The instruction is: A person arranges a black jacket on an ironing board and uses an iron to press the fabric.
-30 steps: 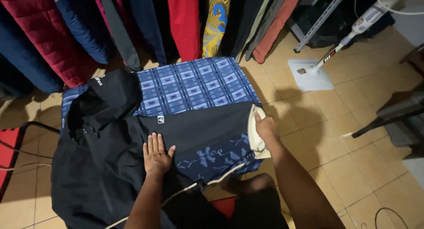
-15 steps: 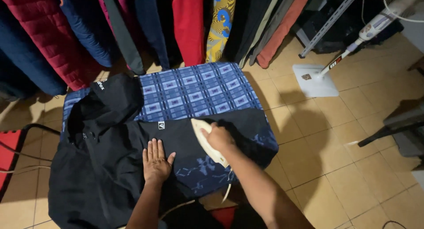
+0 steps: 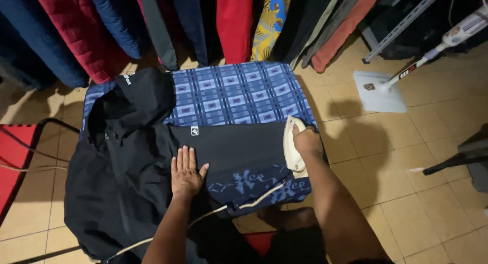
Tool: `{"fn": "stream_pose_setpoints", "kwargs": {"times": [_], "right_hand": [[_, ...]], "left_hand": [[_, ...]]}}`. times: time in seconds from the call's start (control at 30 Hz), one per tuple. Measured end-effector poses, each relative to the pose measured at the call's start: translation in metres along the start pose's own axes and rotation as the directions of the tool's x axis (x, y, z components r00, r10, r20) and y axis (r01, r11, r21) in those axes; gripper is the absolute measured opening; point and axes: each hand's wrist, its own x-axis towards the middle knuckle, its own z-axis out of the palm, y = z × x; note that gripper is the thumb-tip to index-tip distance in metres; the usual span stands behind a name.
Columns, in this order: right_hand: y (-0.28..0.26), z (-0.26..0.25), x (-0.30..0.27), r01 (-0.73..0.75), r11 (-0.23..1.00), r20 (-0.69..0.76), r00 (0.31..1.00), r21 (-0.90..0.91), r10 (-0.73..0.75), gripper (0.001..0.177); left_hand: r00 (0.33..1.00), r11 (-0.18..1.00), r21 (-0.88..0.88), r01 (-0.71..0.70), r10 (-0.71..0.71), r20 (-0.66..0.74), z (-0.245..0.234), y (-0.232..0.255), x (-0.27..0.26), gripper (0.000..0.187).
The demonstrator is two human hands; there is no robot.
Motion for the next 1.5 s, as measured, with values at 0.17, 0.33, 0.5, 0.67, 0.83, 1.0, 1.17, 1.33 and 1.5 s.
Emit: {"fn": "stream_pose_setpoints", "kwargs": {"times": [0.17, 0.33, 0.5, 0.67, 0.83, 1.0, 1.17, 1.33, 1.5], "right_hand": [[-0.018, -0.034, -0.045, 0.002, 1.000, 0.029, 1.000, 0.013, -0.002, 0.081], [-0.019, -0.035, -0.049, 0.021, 1.000, 0.034, 0.999, 0.007, -0.021, 0.079], [-0.036, -0.061, -0.077, -0.008, 1.000, 0.069, 0.998, 0.027, 0.006, 0.074], [-0.041, -0.065, -0.079, -0.014, 0.999, 0.090, 0.996, 0.051, 0.009, 0.071], [-0.034, -0.051, -0.060, -0.026, 0.998, 0.082, 0.996, 0.059, 0.021, 0.068], [-0.041, -0.055, -0.058, -0.066, 0.995, 0.099, 0.993, 0.073, 0.059, 0.066], [-0.042, -0.055, -0.058, -0.078, 0.995, 0.114, 0.991, 0.054, 0.072, 0.069], [-0.042, -0.055, -0.059, -0.086, 0.994, 0.111, 0.991, 0.063, 0.079, 0.069], [-0.043, -0.058, -0.061, -0.087, 0.992, 0.104, 0.991, 0.088, 0.078, 0.065]], "left_hand": [[1.000, 1.000, 0.019, 0.001, -0.001, 0.019, 0.002, -0.001, 0.002, 0.086], [0.998, 0.994, -0.090, 0.067, -0.067, -0.002, -0.005, 0.016, 0.024, 0.077], [0.970, 0.969, -0.153, -0.196, 0.168, -0.178, -0.035, 0.057, 0.044, 0.071], [0.981, 0.977, -0.085, -0.195, 0.193, -0.031, -0.039, 0.052, 0.064, 0.083], [0.984, 0.976, -0.127, -0.176, 0.172, -0.041, -0.040, 0.049, 0.062, 0.087], [0.986, 0.980, -0.107, -0.167, 0.165, -0.030, -0.045, 0.049, 0.060, 0.086], [0.986, 0.982, -0.093, -0.164, 0.162, -0.030, -0.040, 0.050, 0.062, 0.086], [0.986, 0.980, -0.103, -0.168, 0.165, -0.039, -0.038, 0.049, 0.063, 0.087], [0.988, 0.983, -0.093, -0.156, 0.154, -0.028, -0.040, 0.050, 0.063, 0.086]]}}
